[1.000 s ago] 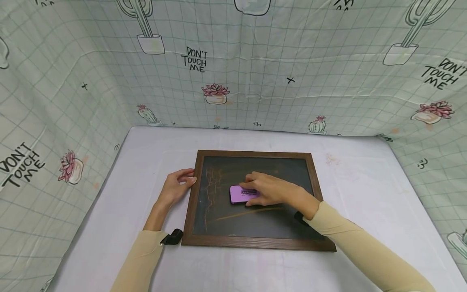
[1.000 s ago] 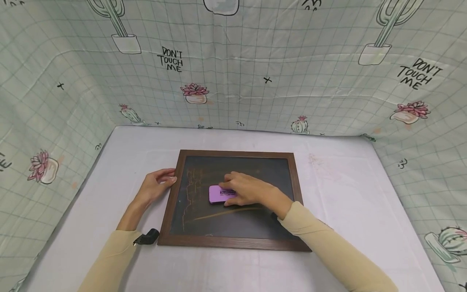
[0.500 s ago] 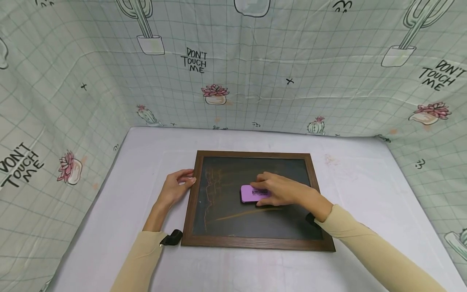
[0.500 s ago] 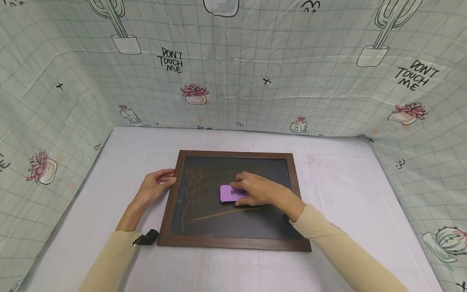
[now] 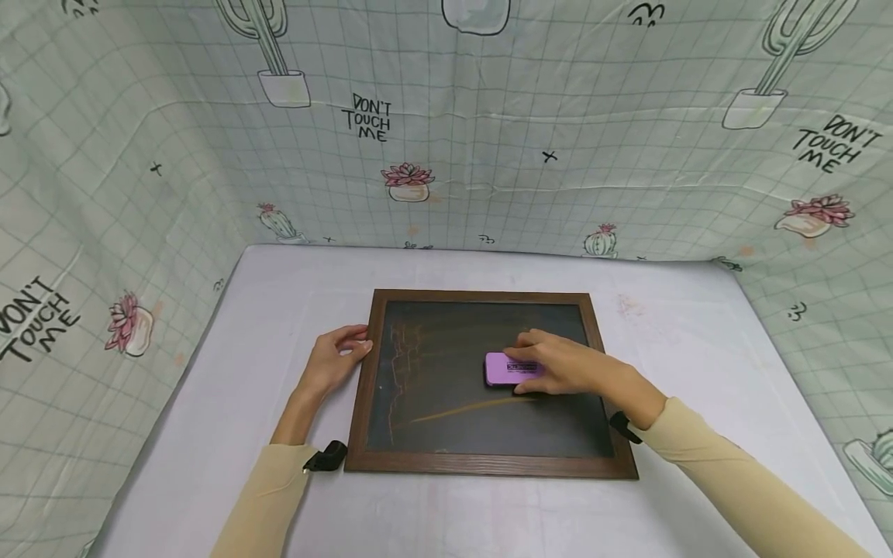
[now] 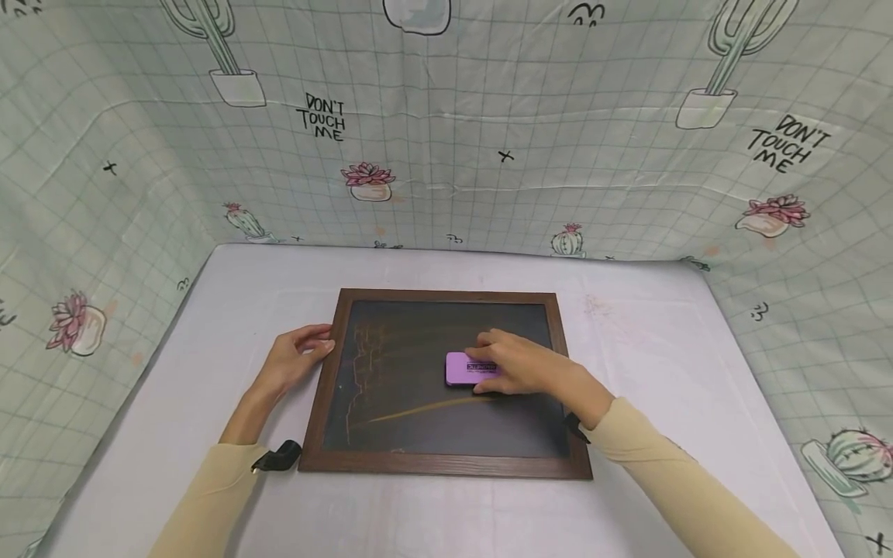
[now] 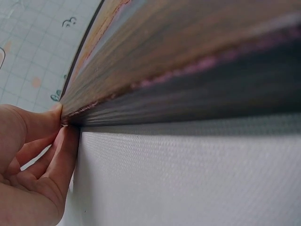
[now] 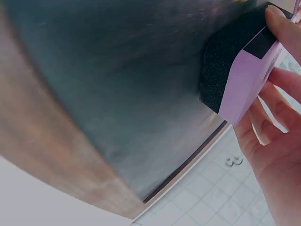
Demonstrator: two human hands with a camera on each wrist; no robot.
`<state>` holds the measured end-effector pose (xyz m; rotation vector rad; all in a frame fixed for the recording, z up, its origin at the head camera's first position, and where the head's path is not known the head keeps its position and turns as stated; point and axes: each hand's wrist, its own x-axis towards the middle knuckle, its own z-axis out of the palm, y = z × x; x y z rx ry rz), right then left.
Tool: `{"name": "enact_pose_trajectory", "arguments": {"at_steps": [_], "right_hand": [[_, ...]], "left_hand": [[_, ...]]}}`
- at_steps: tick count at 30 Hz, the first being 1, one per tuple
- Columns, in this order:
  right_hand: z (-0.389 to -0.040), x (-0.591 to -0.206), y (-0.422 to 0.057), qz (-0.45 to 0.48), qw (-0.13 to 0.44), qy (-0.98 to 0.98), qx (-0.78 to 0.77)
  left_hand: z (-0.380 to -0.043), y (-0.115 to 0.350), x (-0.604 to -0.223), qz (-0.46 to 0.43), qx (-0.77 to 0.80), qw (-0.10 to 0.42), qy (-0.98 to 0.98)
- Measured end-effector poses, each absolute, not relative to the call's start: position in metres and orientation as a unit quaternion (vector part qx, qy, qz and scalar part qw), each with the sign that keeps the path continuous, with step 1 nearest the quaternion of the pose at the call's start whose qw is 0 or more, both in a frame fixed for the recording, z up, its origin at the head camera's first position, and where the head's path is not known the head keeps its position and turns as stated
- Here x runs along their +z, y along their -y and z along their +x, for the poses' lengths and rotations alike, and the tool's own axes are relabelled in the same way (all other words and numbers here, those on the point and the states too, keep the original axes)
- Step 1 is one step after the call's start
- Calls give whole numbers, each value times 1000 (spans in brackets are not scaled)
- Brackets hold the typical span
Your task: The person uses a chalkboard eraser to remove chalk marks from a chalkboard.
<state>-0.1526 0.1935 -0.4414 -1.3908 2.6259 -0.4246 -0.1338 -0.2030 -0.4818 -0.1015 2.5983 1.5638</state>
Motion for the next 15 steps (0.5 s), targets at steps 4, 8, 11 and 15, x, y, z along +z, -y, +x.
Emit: {"name": "enact_pose_trajectory", "arguments": {"at_steps": [4, 8, 11, 15], "right_hand": [[-151, -441, -203, -459, 64, -874, -144], [-149, -440, -213, -440, 72, -884, -140], [-147, -440, -221, -423, 81, -892, -138], [-145, -440, -232, -413, 85, -896, -141]], "left_hand": [[-134, 203, -481, -34, 514, 50, -856], [-134, 202, -482, -35, 514, 49, -855], [-134, 202, -483, -36, 514, 50, -856], [-133, 202, -482, -39, 514, 53, -855]]}}
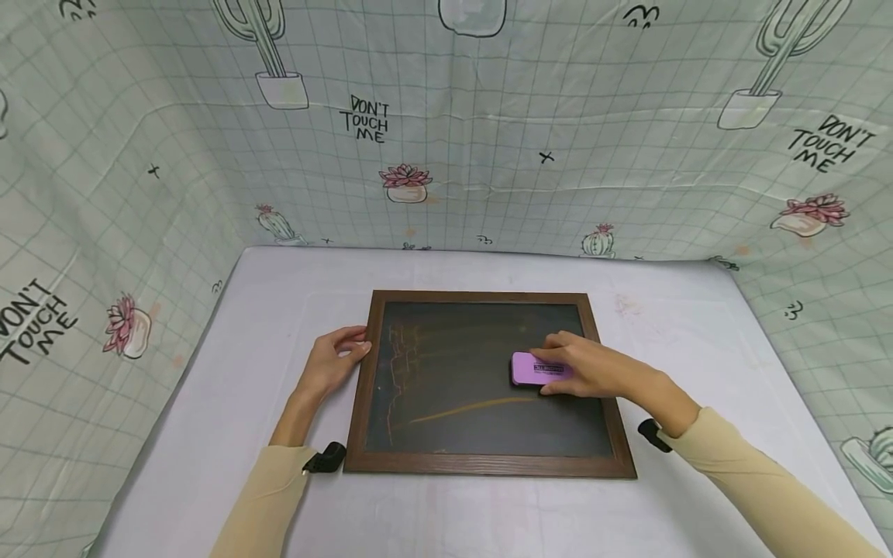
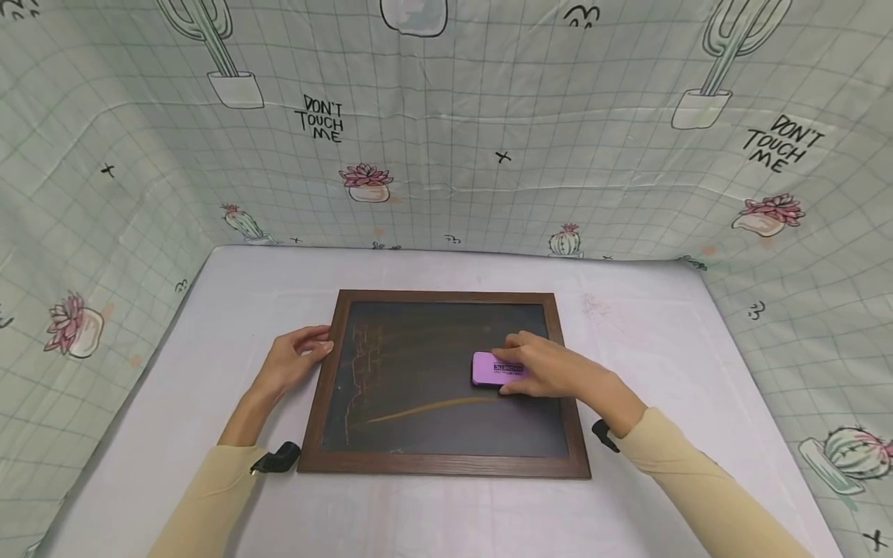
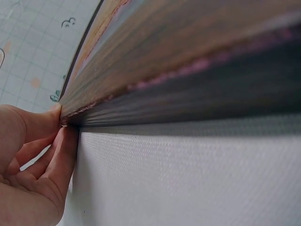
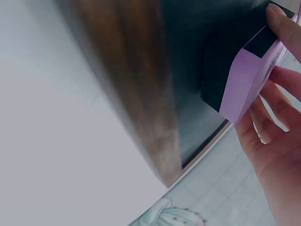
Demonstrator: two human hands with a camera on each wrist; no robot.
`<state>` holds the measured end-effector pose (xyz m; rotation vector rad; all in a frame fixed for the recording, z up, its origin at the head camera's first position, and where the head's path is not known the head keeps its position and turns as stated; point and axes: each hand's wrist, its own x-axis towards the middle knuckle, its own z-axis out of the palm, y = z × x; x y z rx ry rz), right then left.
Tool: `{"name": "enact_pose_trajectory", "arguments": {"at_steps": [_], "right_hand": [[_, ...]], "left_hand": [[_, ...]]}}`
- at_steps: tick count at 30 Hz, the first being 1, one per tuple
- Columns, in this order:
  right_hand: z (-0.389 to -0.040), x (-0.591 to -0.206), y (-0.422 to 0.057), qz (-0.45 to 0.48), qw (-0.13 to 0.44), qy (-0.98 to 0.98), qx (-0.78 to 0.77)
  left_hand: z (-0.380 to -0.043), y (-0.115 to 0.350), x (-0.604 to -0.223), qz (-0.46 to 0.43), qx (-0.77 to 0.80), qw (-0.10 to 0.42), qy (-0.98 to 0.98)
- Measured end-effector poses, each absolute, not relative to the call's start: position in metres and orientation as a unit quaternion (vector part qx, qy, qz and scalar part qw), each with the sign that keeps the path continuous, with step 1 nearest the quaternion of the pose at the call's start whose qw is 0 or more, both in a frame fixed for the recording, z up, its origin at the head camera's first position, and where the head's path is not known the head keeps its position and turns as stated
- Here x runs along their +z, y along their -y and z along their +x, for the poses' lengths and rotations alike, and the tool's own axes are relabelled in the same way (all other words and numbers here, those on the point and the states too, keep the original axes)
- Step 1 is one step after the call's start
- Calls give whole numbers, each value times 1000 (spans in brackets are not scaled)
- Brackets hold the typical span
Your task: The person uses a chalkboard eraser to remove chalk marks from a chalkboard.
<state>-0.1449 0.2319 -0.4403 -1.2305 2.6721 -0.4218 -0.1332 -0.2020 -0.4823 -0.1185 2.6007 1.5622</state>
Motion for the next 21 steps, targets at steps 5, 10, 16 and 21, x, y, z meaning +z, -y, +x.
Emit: {"name": "enact_pose_trajectory", "arguments": {"at_steps": [5, 10, 16, 21], "right_hand": [[-140, -440, -248, -405, 83, -898, -152], [-136, -441, -260, -402, 66, -898, -165], [-129, -442, -268, -400, 44, -899, -173], [-120, -438, -272, -398, 45, -901, -167]], "left_hand": [[-133, 201, -483, -37, 510, 56, -858], [-134, 201, -482, -33, 515, 62, -854], [-134, 202, -479, -34, 516, 73, -853], [-134, 203, -480, -36, 520, 74, -850]]}}
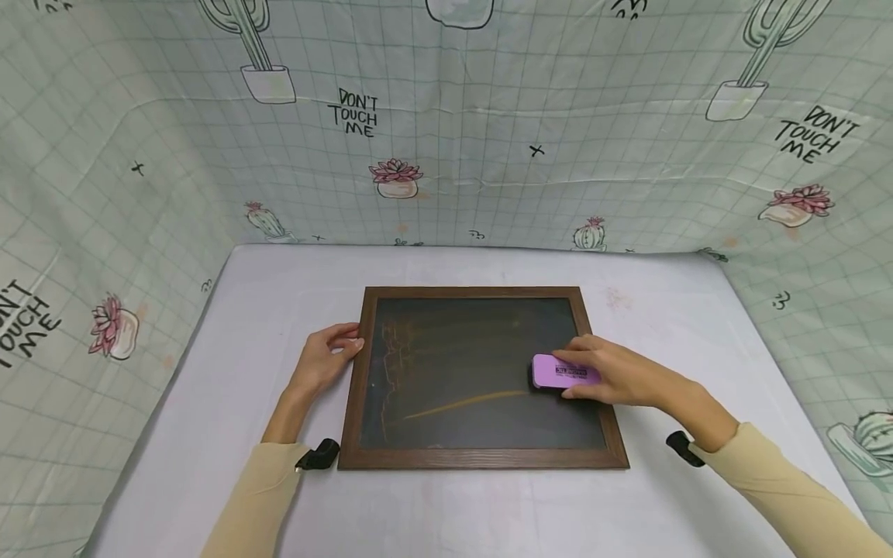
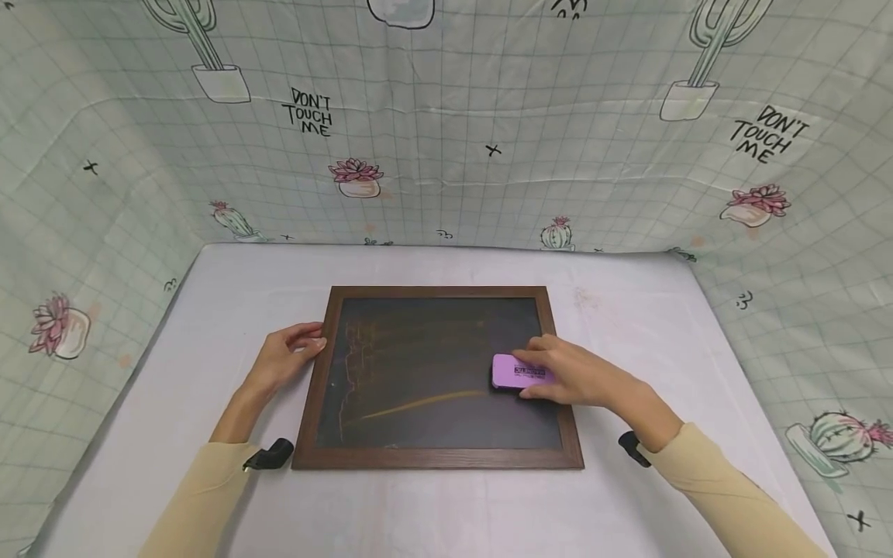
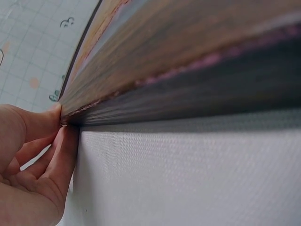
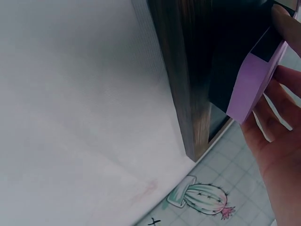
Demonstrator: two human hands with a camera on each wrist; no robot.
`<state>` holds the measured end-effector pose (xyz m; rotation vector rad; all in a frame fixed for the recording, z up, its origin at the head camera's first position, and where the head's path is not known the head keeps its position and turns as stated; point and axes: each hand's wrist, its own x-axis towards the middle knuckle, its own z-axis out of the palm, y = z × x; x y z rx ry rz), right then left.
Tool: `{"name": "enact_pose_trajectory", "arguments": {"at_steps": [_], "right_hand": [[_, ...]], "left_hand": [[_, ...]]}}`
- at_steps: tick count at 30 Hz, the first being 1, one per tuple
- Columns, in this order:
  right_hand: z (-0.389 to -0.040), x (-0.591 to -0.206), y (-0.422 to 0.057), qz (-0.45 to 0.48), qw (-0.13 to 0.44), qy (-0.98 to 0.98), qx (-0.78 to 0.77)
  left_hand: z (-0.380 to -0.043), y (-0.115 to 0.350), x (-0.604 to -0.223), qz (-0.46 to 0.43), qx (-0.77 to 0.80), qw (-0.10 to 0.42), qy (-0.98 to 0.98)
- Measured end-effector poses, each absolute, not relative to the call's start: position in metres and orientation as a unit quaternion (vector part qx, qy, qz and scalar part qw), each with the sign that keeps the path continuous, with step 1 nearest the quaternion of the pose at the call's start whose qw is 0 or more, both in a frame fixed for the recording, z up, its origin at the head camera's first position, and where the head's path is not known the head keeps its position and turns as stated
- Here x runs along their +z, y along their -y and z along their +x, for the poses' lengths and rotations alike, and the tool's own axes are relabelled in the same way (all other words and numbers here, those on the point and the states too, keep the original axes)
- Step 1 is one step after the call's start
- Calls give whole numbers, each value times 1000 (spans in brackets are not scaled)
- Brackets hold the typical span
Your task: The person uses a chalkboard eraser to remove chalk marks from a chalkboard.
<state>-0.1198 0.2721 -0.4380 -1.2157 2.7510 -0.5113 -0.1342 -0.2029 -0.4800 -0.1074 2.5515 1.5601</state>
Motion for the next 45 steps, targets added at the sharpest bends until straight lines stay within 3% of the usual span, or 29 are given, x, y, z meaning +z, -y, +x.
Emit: {"name": "enact_pose_trajectory", "arguments": {"at_steps": [23, 45], "right_hand": [[-101, -445, -274, -440, 23, -879, -182], [-108, -445, -240, -446, 52, -877, -168]], "left_hand": [[-133, 201, -478, -35, 517, 66, -853], [-132, 201, -476, -39, 516, 70, -853]]}}
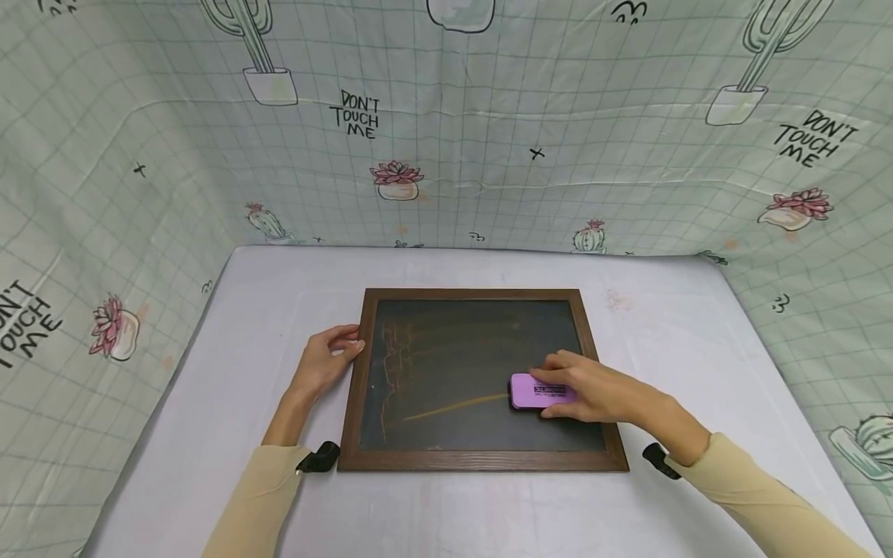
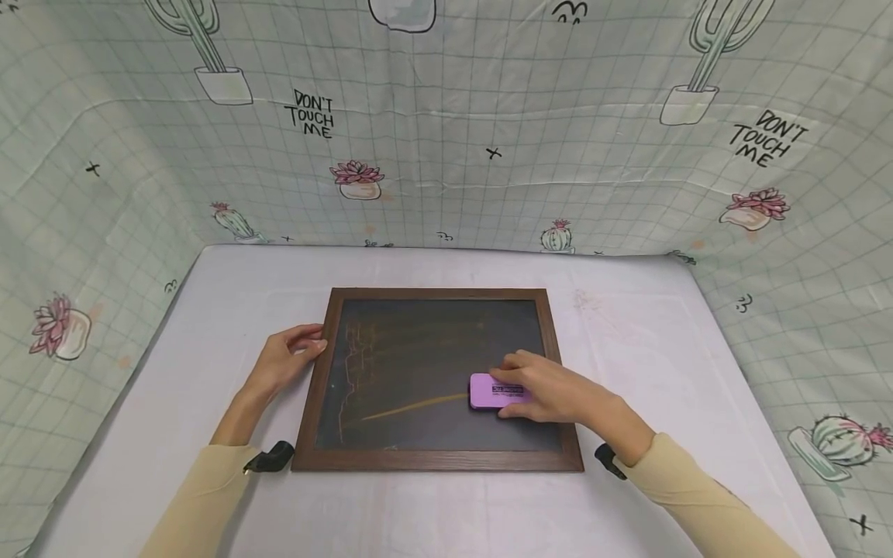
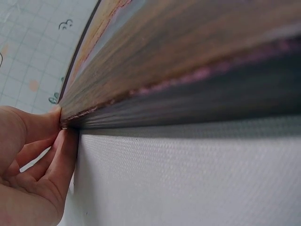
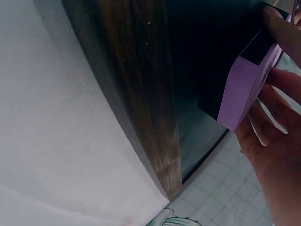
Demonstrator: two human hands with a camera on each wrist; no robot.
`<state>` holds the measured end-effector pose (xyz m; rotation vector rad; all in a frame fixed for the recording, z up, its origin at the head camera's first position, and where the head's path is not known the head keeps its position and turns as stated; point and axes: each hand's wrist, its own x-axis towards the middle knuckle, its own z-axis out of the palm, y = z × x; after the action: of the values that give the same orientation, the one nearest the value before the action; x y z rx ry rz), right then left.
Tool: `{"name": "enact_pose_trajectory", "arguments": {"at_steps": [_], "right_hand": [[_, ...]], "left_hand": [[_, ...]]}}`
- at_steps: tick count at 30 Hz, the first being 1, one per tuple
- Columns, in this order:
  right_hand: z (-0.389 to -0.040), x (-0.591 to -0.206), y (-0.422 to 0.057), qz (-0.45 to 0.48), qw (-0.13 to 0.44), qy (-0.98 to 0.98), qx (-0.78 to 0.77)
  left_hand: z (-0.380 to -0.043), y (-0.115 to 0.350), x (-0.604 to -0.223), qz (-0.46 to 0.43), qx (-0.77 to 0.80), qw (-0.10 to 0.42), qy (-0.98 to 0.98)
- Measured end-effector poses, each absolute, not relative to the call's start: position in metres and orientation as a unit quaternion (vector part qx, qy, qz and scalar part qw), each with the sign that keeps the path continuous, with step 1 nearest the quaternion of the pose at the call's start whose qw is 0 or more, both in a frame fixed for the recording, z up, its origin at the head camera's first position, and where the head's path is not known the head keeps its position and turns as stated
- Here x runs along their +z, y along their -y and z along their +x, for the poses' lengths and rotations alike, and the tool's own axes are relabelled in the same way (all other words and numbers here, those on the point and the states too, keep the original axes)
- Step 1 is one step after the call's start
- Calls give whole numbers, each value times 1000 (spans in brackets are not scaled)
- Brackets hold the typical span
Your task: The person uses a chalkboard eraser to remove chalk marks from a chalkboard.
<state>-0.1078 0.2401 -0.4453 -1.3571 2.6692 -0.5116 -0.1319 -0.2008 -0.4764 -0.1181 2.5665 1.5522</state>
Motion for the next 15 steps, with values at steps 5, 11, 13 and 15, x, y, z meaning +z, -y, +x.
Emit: {"name": "enact_pose_trajectory", "arguments": {"at_steps": [5, 11, 13, 15], "right_hand": [[-109, -445, -233, -448, 55, -876, -170], [-110, -445, -225, -444, 66, -877, -169], [-111, -445, -222, -444, 66, -878, -167], [-111, -445, -220, -446, 64, -877, -166]], "left_hand": [[-131, 201, -477, -41, 515, 68, -854], [-131, 201, -478, -41, 516, 69, -853], [-131, 201, -478, -39, 516, 69, -853], [-132, 201, -478, -39, 517, 70, -852]]}}
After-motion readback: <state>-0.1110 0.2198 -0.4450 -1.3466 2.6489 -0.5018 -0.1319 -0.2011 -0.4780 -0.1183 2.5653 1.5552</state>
